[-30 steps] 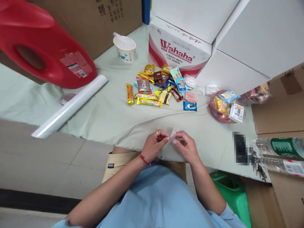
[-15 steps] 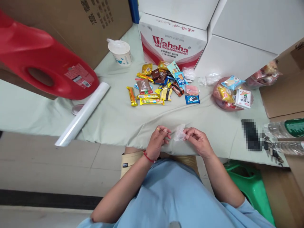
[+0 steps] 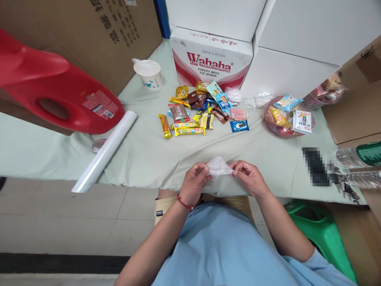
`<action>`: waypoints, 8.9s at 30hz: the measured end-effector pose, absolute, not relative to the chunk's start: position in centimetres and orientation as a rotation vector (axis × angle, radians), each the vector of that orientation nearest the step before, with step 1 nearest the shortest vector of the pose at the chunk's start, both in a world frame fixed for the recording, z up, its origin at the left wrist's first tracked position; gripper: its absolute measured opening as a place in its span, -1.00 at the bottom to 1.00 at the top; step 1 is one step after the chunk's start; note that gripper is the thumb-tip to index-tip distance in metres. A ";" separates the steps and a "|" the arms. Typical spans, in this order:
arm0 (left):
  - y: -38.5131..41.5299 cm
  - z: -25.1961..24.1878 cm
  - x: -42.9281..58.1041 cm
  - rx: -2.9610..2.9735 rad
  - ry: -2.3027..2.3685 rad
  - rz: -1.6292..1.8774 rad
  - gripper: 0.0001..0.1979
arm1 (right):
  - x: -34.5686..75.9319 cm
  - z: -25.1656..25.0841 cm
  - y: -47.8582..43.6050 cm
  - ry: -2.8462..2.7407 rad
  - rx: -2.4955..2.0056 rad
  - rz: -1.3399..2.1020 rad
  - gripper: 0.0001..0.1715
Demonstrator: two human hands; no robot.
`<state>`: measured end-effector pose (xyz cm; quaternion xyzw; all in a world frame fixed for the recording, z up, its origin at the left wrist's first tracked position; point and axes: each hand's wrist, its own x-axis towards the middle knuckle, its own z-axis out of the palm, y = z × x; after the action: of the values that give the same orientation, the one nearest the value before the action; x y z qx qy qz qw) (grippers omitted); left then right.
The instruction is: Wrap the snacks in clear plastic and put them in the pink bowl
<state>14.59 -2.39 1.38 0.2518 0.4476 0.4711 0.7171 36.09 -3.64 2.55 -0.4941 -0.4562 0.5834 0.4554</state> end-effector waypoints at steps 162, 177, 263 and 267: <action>0.5 3.5 9.3 1.833 1.732 1.448 -0.78 | 43.8 5.7 -1.0 -1.779 -1.702 0.696 -0.72; -0.5 -0.6 10.7 2.271 1.390 0.922 -0.79 | 37.7 1.6 2.2 -1.797 -1.572 0.831 -0.91; 0.6 1.6 11.4 0.628 0.941 1.117 -0.65 | 39.1 5.9 -2.8 -0.871 -1.178 1.433 -0.73; 0.0 2.1 13.3 0.497 0.890 1.024 -0.52 | 36.6 5.6 -3.1 -0.900 -1.148 1.511 -0.68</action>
<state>13.32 -0.04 2.12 0.2273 0.4072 0.4687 0.7503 36.64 -3.09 5.56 -0.4742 -0.3716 0.6242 0.4974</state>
